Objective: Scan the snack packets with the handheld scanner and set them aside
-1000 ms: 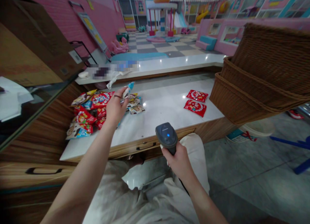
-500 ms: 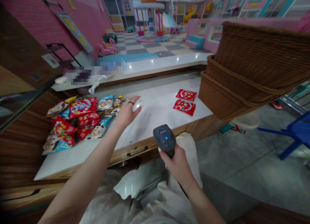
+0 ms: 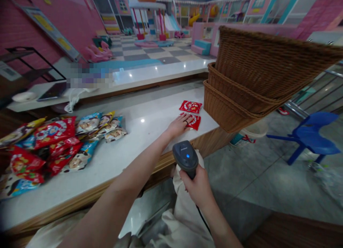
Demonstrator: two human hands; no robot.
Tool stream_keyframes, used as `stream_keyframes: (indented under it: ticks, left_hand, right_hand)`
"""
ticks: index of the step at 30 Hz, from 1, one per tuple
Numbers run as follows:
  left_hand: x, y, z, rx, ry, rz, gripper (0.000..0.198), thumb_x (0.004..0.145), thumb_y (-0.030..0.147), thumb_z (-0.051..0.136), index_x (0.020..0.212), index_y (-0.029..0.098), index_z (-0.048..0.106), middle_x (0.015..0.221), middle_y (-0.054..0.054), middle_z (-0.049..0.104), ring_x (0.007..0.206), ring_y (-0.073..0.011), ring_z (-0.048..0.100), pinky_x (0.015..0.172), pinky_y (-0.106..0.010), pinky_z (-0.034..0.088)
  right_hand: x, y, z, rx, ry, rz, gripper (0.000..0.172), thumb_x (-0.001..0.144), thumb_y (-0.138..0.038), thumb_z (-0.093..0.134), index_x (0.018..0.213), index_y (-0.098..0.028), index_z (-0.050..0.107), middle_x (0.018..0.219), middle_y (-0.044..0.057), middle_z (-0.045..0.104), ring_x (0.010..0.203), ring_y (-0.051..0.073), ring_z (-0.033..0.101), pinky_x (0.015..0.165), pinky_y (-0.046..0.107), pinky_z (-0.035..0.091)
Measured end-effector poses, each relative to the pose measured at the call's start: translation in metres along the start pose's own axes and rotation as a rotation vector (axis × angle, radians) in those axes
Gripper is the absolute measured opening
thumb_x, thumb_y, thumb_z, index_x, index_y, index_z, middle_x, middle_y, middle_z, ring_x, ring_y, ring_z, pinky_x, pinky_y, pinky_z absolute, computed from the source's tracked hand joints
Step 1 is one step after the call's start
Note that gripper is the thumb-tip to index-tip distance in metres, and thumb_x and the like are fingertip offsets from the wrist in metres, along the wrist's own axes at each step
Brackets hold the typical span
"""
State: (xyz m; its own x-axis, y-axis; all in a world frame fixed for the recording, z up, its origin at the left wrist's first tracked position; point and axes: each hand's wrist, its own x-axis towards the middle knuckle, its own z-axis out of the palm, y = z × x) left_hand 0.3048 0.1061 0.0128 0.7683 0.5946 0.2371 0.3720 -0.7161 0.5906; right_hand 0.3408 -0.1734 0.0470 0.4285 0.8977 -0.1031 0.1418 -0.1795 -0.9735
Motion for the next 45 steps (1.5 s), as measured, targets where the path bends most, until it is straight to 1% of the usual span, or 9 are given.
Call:
stream_keyframes:
  ticks: [4,7,10,13,16,20,26,39,45]
  left_hand:
    - [-0.021,-0.007,-0.008,-0.589,0.201,-0.118,0.040,0.083,0.030,0.096,0.121,0.023,0.087,0.155,-0.022,0.075,0.168,-0.0409,0.050,0.146,-0.054,0.020]
    - [-0.058,-0.005,-0.020,-0.816,0.291,-0.164,0.042,0.079,0.027,0.098,0.119,0.026,0.087,0.151,-0.018,0.078,0.164,-0.0391,0.054,0.146,-0.050,0.021]
    - [-0.103,-0.002,-0.033,-0.965,0.450,-0.225,0.040,0.085,0.033,0.096,0.123,0.027,0.085,0.152,-0.011,0.079,0.162,-0.0354,0.056,0.145,-0.048,0.026]
    - [-0.145,-0.002,-0.047,-1.187,0.604,-0.392,0.033,0.096,0.046,0.089,0.120,0.023,0.083,0.138,-0.011,0.085,0.155,-0.0338,0.065,0.140,-0.049,0.038]
    - [-0.178,-0.004,-0.063,-1.402,0.673,-0.561,0.037,0.105,0.052,0.078,0.118,0.018,0.081,0.124,-0.014,0.088,0.138,-0.0331,0.077,0.131,-0.051,0.051]
    - [-0.207,-0.006,-0.079,-1.490,0.707,-0.639,0.039,0.111,0.053,0.069,0.125,0.017,0.080,0.131,-0.013,0.087,0.131,-0.0308,0.081,0.126,-0.051,0.058]
    - [-0.215,-0.011,-0.074,-1.517,0.781,-0.601,0.045,0.111,0.055,0.069,0.134,0.017,0.077,0.136,-0.015,0.086,0.131,-0.0295,0.081,0.127,-0.052,0.058]
    - [-0.212,-0.012,-0.073,-1.587,0.812,-0.578,0.049,0.113,0.054,0.067,0.142,0.015,0.075,0.144,-0.018,0.082,0.136,-0.0319,0.079,0.128,-0.053,0.057]
    - [-0.207,-0.017,-0.076,-1.599,0.775,-0.769,0.055,0.115,0.058,0.060,0.143,0.013,0.076,0.134,-0.021,0.085,0.132,-0.0347,0.081,0.124,-0.053,0.060]
  right_hand:
    - [0.000,0.002,0.001,0.002,-0.029,-0.007,0.036,0.078,-0.057,0.080,0.065,-0.030,0.060,0.045,0.000,0.059,0.037,0.022,0.059,0.043,0.032,0.053]
    - [-0.003,0.001,0.008,-0.001,-0.034,-0.020,0.036,0.079,-0.058,0.081,0.068,-0.030,0.061,0.045,-0.001,0.059,0.038,0.022,0.060,0.044,0.032,0.052]
    - [-0.007,-0.005,0.018,0.018,-0.070,-0.014,0.032,0.078,-0.055,0.078,0.069,-0.029,0.062,0.044,-0.003,0.055,0.038,0.021,0.059,0.043,0.030,0.049]
    - [-0.012,-0.011,0.030,0.018,-0.109,-0.011,0.026,0.077,-0.052,0.074,0.071,-0.029,0.063,0.043,-0.005,0.054,0.037,0.020,0.058,0.043,0.029,0.047]
    - [-0.016,-0.013,0.042,0.005,-0.151,-0.041,0.023,0.079,-0.050,0.072,0.073,-0.029,0.064,0.043,-0.005,0.054,0.037,0.020,0.059,0.044,0.030,0.046]
    - [-0.021,-0.010,0.057,-0.017,-0.180,-0.097,0.024,0.081,-0.049,0.073,0.072,-0.029,0.063,0.045,-0.005,0.056,0.040,0.020,0.060,0.047,0.030,0.045]
    - [-0.027,-0.009,0.074,-0.021,-0.235,-0.077,0.021,0.081,-0.047,0.073,0.077,-0.028,0.065,0.048,-0.004,0.060,0.041,0.020,0.060,0.047,0.029,0.046]
    - [-0.028,-0.015,0.088,-0.058,-0.299,-0.086,0.020,0.082,-0.047,0.070,0.080,-0.028,0.065,0.046,-0.005,0.058,0.039,0.020,0.061,0.044,0.028,0.044]
    - [-0.028,-0.014,0.087,-0.089,-0.301,-0.104,0.023,0.084,-0.049,0.070,0.077,-0.028,0.065,0.046,-0.003,0.059,0.041,0.022,0.063,0.044,0.028,0.044]
